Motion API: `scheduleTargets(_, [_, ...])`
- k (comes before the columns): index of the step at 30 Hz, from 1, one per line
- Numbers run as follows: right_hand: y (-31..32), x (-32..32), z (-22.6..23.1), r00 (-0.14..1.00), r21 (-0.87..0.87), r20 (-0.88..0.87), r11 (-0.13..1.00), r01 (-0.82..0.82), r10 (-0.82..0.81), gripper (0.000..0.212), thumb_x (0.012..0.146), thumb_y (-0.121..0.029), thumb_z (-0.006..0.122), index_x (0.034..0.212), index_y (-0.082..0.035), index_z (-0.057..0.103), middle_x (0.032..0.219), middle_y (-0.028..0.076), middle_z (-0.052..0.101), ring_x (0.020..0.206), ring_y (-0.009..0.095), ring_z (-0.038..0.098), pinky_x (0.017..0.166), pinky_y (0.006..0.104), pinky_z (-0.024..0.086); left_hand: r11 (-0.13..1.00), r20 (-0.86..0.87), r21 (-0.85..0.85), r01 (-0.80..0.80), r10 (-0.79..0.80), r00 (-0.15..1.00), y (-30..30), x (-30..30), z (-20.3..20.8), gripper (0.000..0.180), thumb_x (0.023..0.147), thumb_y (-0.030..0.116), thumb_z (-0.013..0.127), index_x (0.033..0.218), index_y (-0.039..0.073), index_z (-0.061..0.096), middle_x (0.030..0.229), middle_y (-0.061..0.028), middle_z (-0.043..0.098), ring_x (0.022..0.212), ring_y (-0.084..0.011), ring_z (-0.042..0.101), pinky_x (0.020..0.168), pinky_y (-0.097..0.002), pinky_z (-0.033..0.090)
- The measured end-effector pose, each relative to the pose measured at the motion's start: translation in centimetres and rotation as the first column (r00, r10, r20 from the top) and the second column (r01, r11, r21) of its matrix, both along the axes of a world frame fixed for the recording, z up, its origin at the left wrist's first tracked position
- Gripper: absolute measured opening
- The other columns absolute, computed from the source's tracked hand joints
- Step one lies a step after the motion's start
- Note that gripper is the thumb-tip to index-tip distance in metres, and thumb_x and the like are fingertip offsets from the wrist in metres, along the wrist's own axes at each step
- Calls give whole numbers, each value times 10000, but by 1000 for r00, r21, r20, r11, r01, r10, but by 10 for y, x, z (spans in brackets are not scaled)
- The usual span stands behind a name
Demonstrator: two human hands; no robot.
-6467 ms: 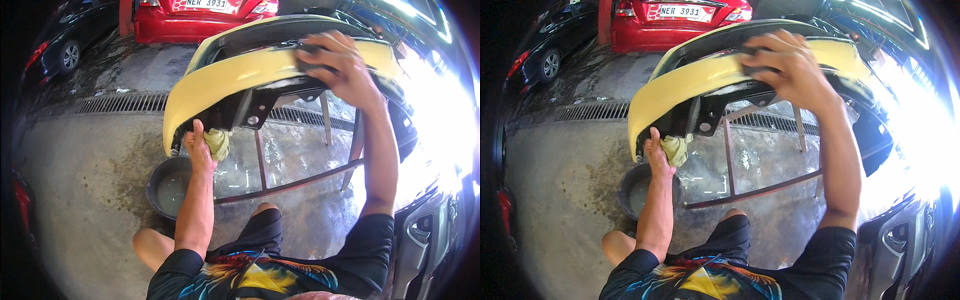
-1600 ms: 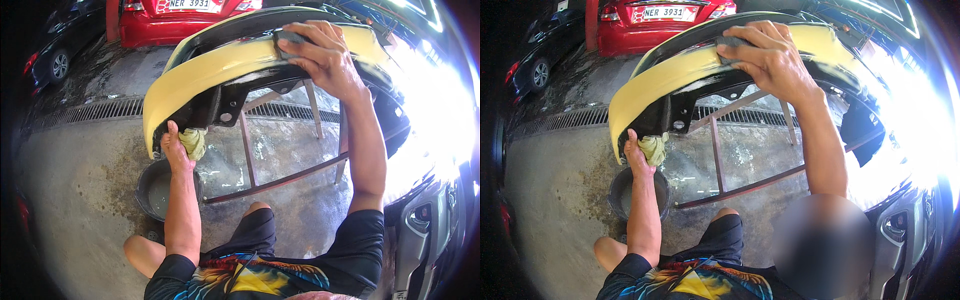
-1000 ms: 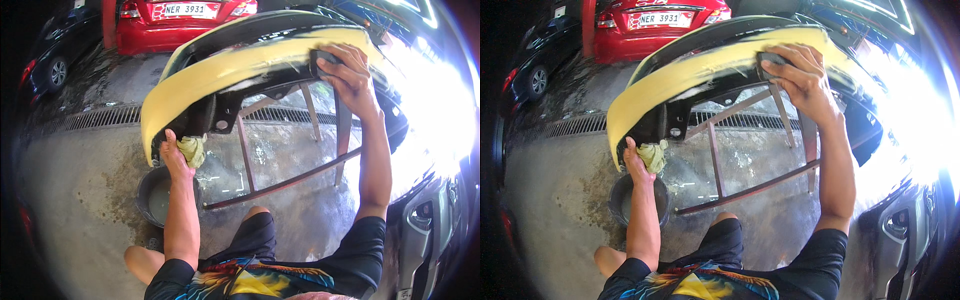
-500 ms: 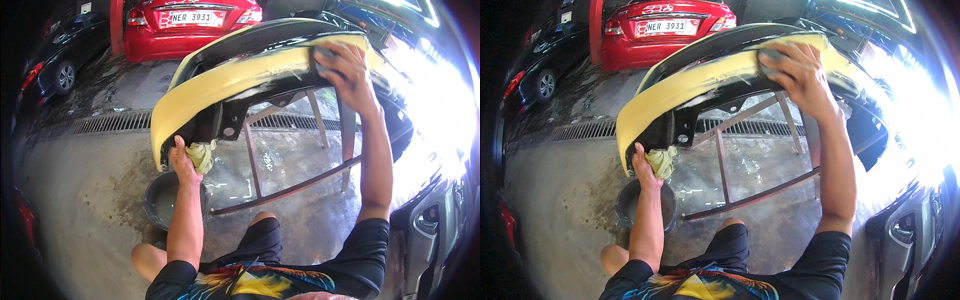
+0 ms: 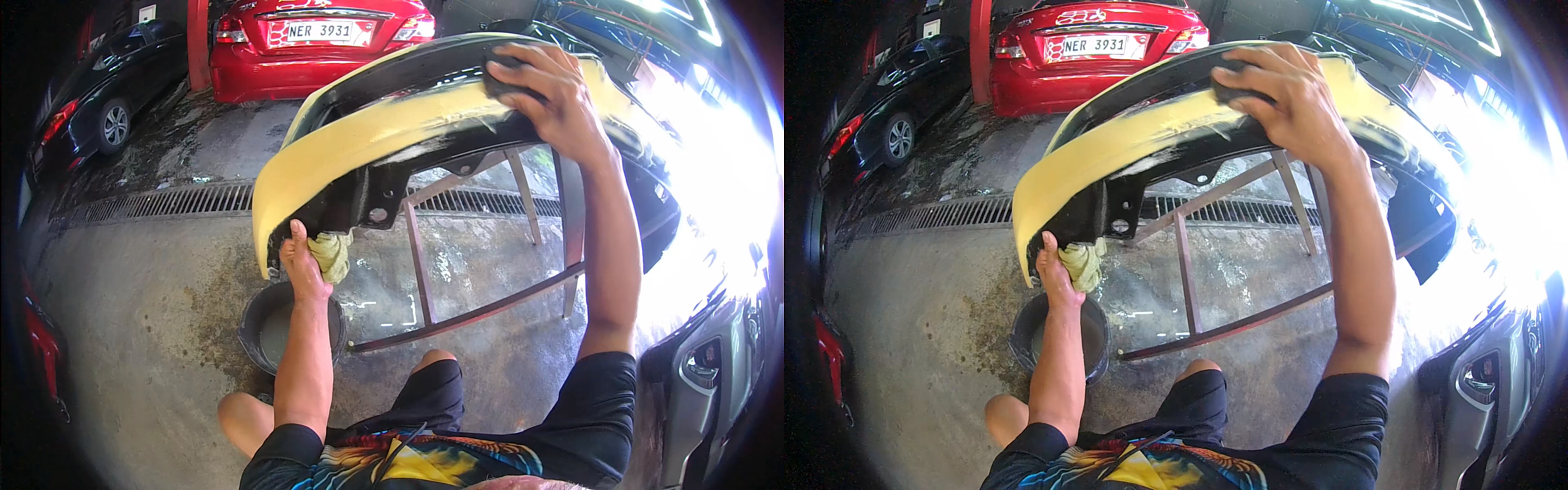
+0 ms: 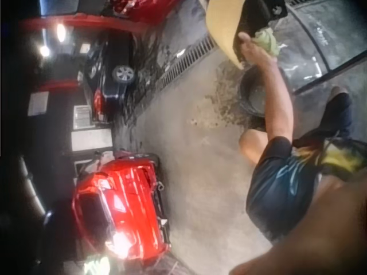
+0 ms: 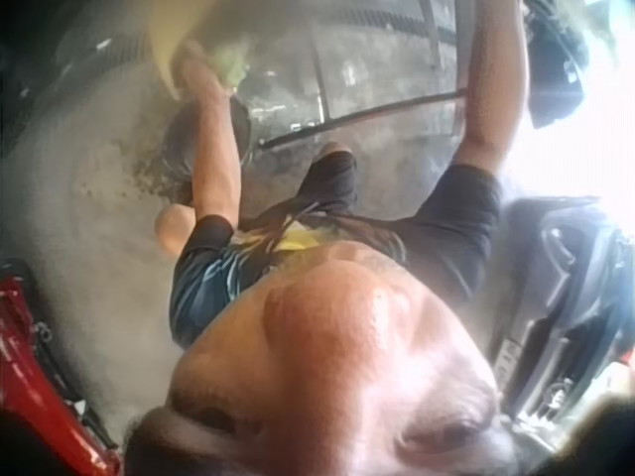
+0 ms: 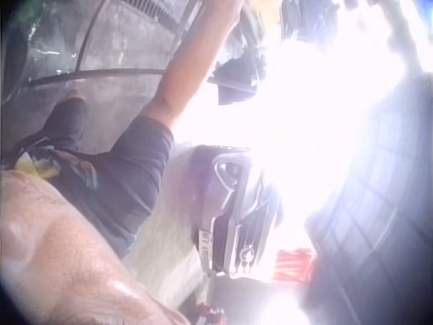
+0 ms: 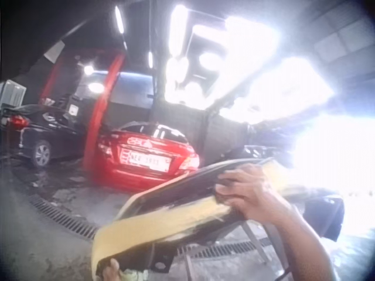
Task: The person kneels on the floor and scrubs a yellow car bumper with a black sponge, repeatedly dipping it into a bucket of water. They wipe the surface with a cloth and occasionally touch the bumper with their hand.
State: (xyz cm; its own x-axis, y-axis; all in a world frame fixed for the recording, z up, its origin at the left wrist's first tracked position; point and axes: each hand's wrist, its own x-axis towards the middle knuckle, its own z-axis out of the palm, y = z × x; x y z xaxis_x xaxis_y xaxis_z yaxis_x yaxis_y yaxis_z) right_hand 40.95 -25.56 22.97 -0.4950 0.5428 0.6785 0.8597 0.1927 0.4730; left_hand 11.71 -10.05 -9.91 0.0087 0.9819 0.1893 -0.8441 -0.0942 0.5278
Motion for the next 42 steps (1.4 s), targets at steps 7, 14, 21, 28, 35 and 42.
scheduleTargets(7, [-16, -25, 6, 992, -89, -23, 989, 121, -124, 411, 839, -156, 810, 1249, -137, 796, 1384, 86, 704, 1296, 337, 606, 1133, 515, 397, 1000, 25, 29, 10, -10, 1000, -6, 3, 7, 470, 1061, 451, 685, 784, 72, 664, 773, -37, 724, 626, -136, 683, 567, -314, 560])
scheduleTargets(14, [11, -32, 12, 996, -96, 30, 992, -87, 90, 350, 899, -194, 779, 1248, -176, 804, 1366, 54, 708, 1286, 287, 598, 1131, 467, 411, 1000, 26, 11, -15, 15, 1000, -9, 1, 13, 450, 1066, 450, 673, 898, 35, 715, 864, -57, 756, 654, -148, 703, 608, -319, 587])
scheduleTargets(21, [-1, -28, 17, 993, -137, 54, 985, 108, -102, 383, 884, -191, 797, 1267, -191, 803, 1374, 54, 707, 1305, 281, 586, 1141, 468, 416, 997, 52, 74, 32, -36, 998, 1, 0, -5, 444, 1077, 441, 650, 995, 12, 731, 946, -72, 774, 763, -187, 749, 693, -360, 630])
scheduleTargets(28, [13, -31, 21, 997, -128, 72, 991, -31, 40, 363, 894, -196, 790, 1253, -147, 798, 1387, 82, 699, 1296, 301, 597, 1160, 466, 400, 999, 13, 35, -6, 5, 1000, 0, 2, -2, 455, 1057, 437, 695, 773, 83, 669, 790, -29, 723, 643, -122, 675, 605, -317, 567])
scheduleTargets(35, [12, -28, 25, 999, -138, 40, 990, 23, -18, 400, 886, -221, 799, 1283, -170, 795, 1431, 66, 680, 1334, 306, 576, 1166, 494, 401, 1000, 8, -10, -29, 29, 1000, -3, 3, 2, 496, 1048, 439, 712, 683, 124, 592, 721, -10, 673, 611, -109, 649, 571, -310, 542])
scheduleTargets(42, [-9, -30, 14, 997, -144, 48, 987, 67, -61, 417, 889, -187, 791, 1306, -173, 785, 1421, 69, 684, 1337, 303, 575, 1174, 477, 379, 999, 1, -13, -32, 32, 999, 1, 3, -2, 501, 1065, 422, 694, 677, 136, 558, 690, 6, 641, 566, -99, 605, 529, -310, 508])
